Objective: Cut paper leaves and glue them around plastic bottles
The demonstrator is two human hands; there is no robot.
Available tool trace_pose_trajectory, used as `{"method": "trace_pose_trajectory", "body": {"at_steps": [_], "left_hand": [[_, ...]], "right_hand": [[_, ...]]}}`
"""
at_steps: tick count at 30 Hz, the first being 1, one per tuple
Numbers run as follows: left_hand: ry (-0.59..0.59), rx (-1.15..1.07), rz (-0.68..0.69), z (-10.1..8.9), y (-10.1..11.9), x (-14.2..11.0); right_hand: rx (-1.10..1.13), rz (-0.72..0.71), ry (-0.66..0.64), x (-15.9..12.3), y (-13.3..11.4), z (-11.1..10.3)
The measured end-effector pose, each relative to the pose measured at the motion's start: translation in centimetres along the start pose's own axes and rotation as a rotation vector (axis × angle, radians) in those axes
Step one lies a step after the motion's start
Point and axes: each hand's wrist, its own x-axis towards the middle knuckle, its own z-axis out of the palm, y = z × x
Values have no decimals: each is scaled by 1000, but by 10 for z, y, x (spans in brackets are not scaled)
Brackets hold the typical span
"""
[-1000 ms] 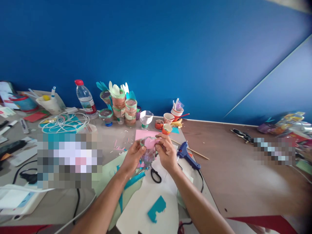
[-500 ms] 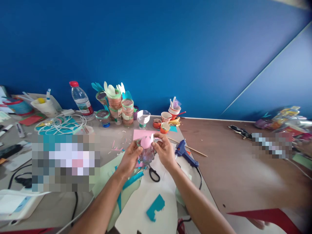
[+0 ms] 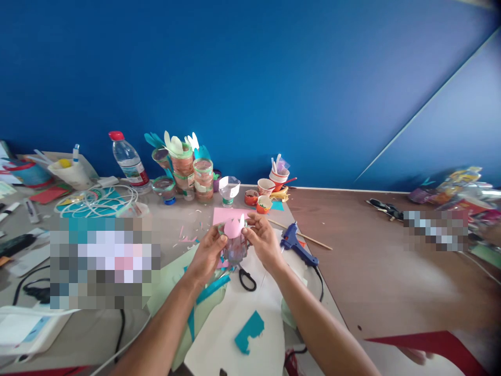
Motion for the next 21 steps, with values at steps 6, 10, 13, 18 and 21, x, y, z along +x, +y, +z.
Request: {"method": "trace_pose_trajectory", "body": {"at_steps": [6,10,13,18,21], "left_hand": [[5,-1,-17,1,2,-1],[50,-1,0,-1,1,0],[91,39,24,-3,-2,1],[66,129,73,-5,-7,0],[28,115,85,-4,-7,-1]], "right_hand": [[-13,-6,-12,0,2,-1],[5,-24,-81,-3,-2,-2],[-30,-32,-144,-5,-3,-1],[-221,-81,-60,-7,3,4],[-263,-90,-26,-7,4,5]]}}
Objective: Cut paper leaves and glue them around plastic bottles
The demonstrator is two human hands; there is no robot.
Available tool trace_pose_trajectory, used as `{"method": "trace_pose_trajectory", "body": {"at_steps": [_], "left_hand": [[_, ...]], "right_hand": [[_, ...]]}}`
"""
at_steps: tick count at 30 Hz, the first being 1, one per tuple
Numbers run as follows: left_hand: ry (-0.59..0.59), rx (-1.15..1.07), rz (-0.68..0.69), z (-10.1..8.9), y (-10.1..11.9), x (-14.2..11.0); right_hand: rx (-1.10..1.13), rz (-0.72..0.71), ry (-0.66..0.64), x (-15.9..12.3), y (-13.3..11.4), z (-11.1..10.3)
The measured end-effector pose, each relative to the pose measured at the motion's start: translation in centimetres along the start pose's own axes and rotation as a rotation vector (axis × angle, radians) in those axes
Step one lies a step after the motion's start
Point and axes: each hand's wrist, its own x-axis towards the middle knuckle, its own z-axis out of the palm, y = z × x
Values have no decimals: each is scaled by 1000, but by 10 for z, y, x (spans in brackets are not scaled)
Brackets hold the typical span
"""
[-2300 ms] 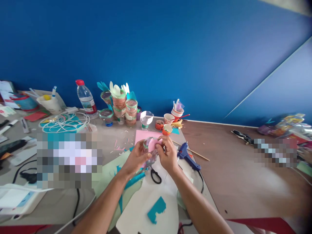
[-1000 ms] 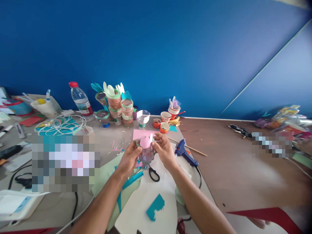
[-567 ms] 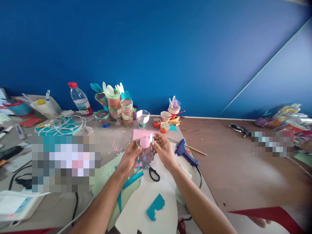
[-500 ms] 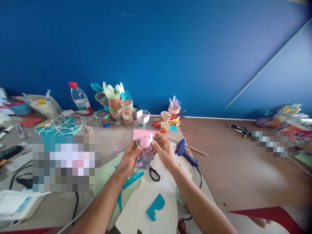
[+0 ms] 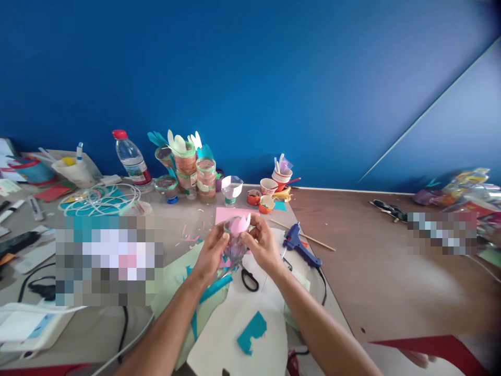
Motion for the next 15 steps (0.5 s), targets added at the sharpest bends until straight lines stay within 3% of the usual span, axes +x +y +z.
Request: {"method": "trace_pose_trajectory", "body": {"at_steps": [4,9,15], "left_hand": [[-56,-11,13,3,2,0],[30,80,7,4,2,1],[21,45,4,0,0,0]], "right_hand": [[-36,-7,22,-2,-1,1],[-94,-20,37,-6,-3,6],[-57,-23,33,-6,-4,8]]}}
